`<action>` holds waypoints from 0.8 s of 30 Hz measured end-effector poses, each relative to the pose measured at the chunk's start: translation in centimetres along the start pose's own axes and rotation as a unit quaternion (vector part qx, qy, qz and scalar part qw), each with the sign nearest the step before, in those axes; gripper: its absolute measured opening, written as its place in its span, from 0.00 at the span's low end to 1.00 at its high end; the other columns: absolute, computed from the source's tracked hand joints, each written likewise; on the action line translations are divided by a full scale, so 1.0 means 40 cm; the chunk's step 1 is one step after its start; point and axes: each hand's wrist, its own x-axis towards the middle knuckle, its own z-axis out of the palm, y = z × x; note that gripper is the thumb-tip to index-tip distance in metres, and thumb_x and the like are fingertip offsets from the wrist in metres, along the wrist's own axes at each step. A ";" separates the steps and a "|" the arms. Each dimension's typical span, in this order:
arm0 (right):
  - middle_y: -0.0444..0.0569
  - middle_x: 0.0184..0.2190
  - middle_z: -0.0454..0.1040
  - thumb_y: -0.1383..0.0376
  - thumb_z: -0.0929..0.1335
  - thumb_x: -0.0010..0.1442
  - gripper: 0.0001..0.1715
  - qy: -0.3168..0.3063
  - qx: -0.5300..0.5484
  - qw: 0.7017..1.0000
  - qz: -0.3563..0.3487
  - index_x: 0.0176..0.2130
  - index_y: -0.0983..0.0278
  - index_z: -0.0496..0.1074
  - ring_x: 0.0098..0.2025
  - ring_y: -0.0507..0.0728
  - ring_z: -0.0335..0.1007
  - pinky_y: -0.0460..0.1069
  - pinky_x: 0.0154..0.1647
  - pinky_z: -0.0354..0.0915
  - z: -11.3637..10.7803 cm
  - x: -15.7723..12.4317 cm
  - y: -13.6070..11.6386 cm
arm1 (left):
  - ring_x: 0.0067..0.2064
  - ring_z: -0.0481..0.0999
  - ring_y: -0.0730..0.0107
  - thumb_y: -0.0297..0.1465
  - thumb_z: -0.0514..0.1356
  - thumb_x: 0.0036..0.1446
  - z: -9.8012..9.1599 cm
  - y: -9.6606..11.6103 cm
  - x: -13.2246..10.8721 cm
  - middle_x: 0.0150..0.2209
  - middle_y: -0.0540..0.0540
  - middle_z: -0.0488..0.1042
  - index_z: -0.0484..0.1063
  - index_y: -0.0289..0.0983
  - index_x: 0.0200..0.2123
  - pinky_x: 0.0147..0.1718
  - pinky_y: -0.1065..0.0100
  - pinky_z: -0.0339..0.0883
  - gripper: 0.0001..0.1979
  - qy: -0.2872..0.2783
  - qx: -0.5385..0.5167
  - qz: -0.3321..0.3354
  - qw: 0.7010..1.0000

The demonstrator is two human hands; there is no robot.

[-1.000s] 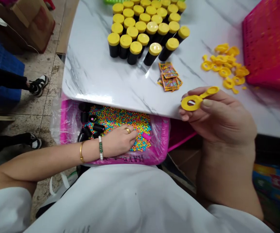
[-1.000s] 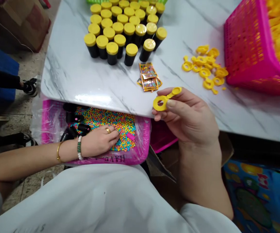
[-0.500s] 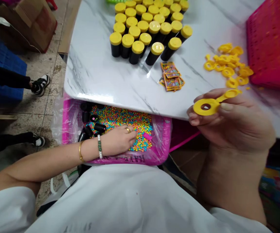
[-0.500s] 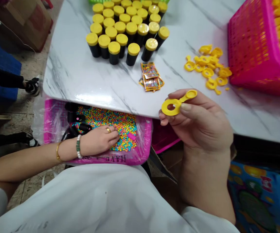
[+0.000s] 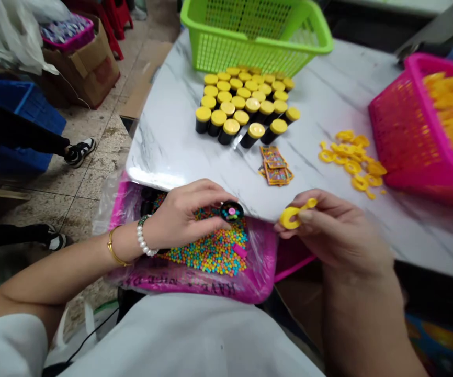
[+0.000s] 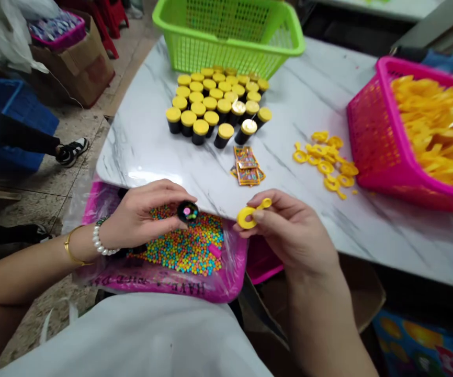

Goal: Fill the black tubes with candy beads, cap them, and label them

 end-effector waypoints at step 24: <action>0.45 0.21 0.76 0.58 0.82 0.38 0.20 -0.014 -0.019 1.000 0.018 0.26 0.65 0.77 0.18 0.47 0.68 0.41 0.18 0.68 0.169 0.166 0.016 | 0.35 0.74 0.69 0.32 0.63 0.60 0.002 -0.065 0.062 0.32 0.47 0.75 0.79 0.36 0.40 0.35 0.69 0.66 0.08 -0.010 0.141 -0.050 0.989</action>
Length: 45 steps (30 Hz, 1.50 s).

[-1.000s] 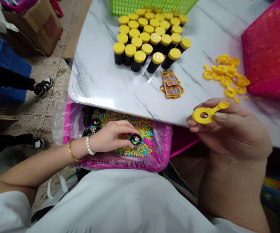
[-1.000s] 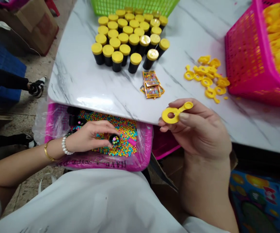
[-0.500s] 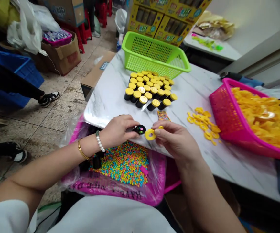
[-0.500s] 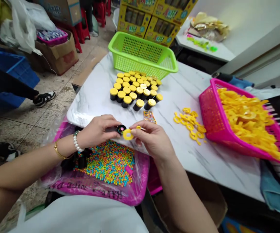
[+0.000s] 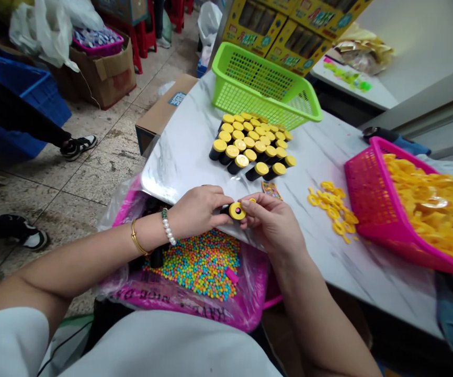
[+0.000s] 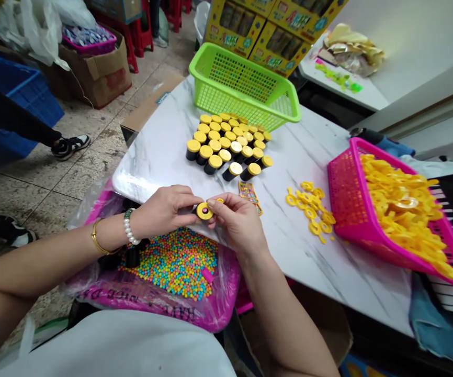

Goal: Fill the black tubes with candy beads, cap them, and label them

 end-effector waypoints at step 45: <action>0.41 0.27 0.74 0.54 0.74 0.55 0.19 -0.104 -0.147 0.979 -0.096 0.39 0.61 0.68 0.27 0.49 0.69 0.45 0.29 0.66 0.001 -0.015 -0.005 | 0.16 0.69 0.78 0.38 0.56 0.66 -0.008 0.080 0.042 0.17 0.49 0.72 0.73 0.33 0.26 0.17 0.74 0.62 0.19 -0.038 -0.385 -0.344 0.856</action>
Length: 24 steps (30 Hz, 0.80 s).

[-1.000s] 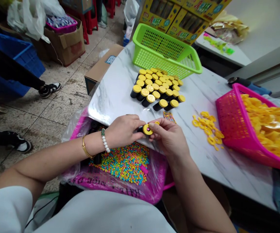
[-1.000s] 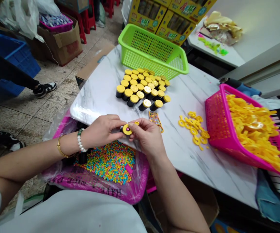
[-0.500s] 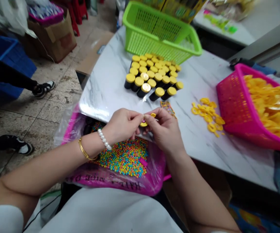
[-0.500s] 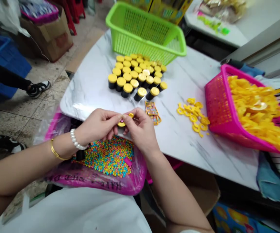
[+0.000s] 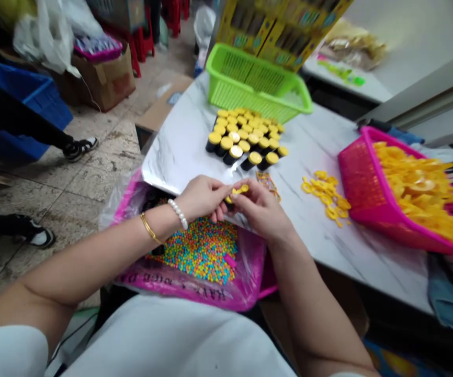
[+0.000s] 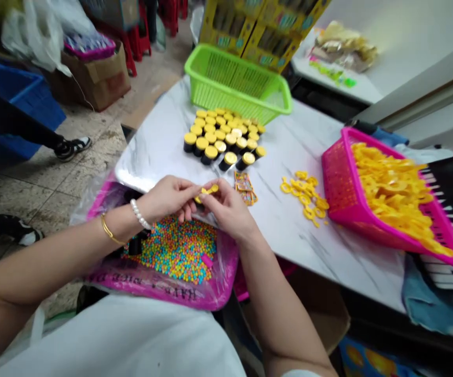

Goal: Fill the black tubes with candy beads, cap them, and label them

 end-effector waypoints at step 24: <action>0.49 0.34 0.81 0.57 0.79 0.46 0.25 -0.082 0.194 0.963 0.167 0.44 0.64 0.81 0.31 0.50 0.77 0.44 0.33 0.75 -0.103 0.047 0.016 | 0.27 0.73 0.71 0.36 0.63 0.59 -0.010 -0.054 -0.010 0.28 0.48 0.79 0.78 0.35 0.38 0.28 0.70 0.60 0.10 0.058 0.339 0.244 0.907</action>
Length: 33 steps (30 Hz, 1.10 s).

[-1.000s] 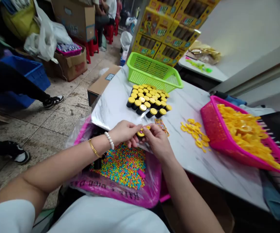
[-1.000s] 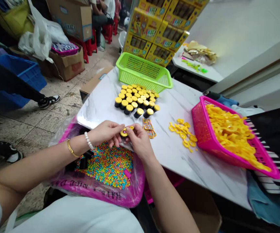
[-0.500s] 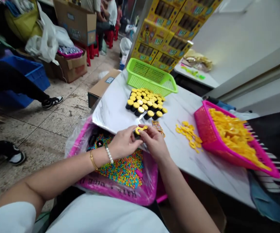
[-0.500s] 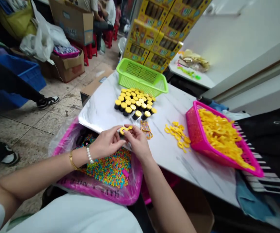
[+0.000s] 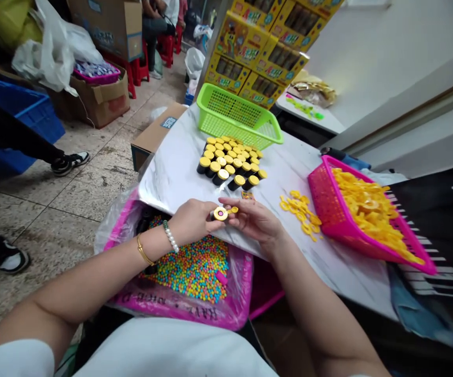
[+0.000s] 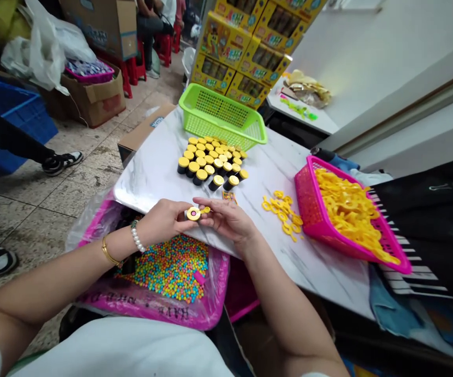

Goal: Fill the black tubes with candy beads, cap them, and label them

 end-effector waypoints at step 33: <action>0.36 0.21 0.66 0.52 0.70 0.58 0.15 0.080 -0.361 0.915 -0.161 0.38 0.56 0.65 0.19 0.48 0.63 0.43 0.17 0.60 0.101 -0.040 0.044 | 0.31 0.77 0.63 0.40 0.63 0.56 0.004 0.026 0.009 0.28 0.44 0.78 0.73 0.36 0.32 0.27 0.69 0.58 0.12 -0.015 0.164 -0.093 0.982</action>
